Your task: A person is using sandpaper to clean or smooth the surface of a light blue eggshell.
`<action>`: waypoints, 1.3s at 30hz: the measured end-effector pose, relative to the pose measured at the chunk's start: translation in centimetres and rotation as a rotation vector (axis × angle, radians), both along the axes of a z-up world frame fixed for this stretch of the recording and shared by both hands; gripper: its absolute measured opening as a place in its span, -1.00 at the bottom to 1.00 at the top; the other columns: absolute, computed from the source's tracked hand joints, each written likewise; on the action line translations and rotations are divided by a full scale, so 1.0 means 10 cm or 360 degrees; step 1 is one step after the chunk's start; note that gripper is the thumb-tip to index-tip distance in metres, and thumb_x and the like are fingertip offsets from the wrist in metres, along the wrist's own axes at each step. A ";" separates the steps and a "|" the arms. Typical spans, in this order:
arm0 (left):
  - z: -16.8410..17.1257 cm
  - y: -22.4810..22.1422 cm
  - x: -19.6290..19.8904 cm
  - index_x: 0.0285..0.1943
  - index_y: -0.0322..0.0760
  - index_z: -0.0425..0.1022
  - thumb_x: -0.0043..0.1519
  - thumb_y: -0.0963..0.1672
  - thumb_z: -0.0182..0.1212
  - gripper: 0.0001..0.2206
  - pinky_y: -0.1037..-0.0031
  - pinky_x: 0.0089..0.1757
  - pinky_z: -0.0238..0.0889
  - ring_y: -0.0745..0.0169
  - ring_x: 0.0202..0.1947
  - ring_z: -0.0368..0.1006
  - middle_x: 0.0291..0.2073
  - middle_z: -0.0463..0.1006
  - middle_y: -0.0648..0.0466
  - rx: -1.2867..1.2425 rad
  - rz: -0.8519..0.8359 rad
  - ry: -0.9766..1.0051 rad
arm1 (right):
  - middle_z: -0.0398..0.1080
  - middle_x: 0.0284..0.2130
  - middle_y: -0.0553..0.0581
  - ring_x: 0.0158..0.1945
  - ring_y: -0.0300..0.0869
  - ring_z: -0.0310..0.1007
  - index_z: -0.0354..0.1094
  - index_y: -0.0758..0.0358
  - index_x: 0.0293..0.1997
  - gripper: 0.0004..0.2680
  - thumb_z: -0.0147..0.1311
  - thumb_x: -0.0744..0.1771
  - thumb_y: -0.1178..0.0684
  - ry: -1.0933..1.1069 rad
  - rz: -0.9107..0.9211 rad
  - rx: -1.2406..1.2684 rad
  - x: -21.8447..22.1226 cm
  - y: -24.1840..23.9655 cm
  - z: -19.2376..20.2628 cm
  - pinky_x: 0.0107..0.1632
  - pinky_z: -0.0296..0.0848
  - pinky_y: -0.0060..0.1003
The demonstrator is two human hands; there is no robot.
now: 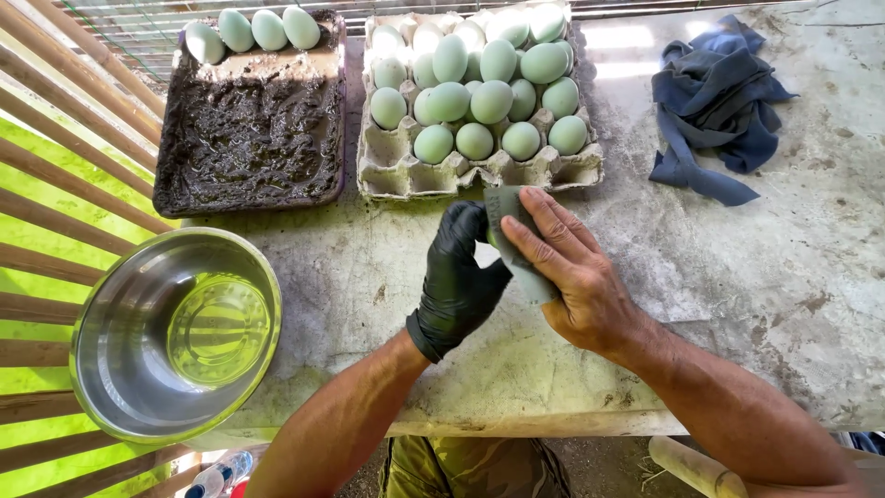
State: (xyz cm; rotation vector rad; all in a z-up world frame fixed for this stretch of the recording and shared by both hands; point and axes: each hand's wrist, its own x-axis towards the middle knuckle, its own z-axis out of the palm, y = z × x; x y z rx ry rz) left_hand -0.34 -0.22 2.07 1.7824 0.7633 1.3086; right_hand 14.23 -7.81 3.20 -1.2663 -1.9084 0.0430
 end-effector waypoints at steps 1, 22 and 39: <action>0.03 -0.01 -0.01 -0.06 -0.19 0.55 0.07 -0.21 0.50 -0.71 0.38 -0.16 0.37 0.17 -0.33 0.42 -0.35 0.43 0.09 0.0003 -0.0006 0.0002 | 0.15 0.42 0.37 0.44 0.29 0.14 0.29 0.17 0.39 -0.65 -0.02 0.41 -0.03 0.0002 -0.0006 0.0003 -0.01 0.00 0.06 0.37 0.24 0.18; 0.21 0.06 -0.14 0.15 -0.22 0.54 0.11 -0.12 0.51 -0.58 0.35 -0.14 0.47 0.13 -0.33 0.57 -0.15 0.53 -0.02 -0.0129 0.0263 -0.0159 | 0.40 -0.51 0.43 -0.26 0.01 0.49 0.50 0.25 -0.07 -0.76 -0.13 0.48 -0.02 0.0597 -0.0450 -0.0649 0.33 -0.03 -0.38 -0.29 0.35 0.16; 1.34 1.78 -1.39 0.03 -0.26 0.50 0.18 -0.21 0.52 -0.69 0.51 -0.28 0.55 0.18 -0.23 0.60 -0.17 0.63 0.00 0.0696 0.0349 0.0590 | 0.25 -0.63 0.00 -0.63 -0.24 0.21 0.34 0.20 -0.43 -0.71 -0.09 0.45 -0.08 0.0830 -0.0242 -0.1154 0.17 -0.05 -0.10 -0.67 0.14 -0.33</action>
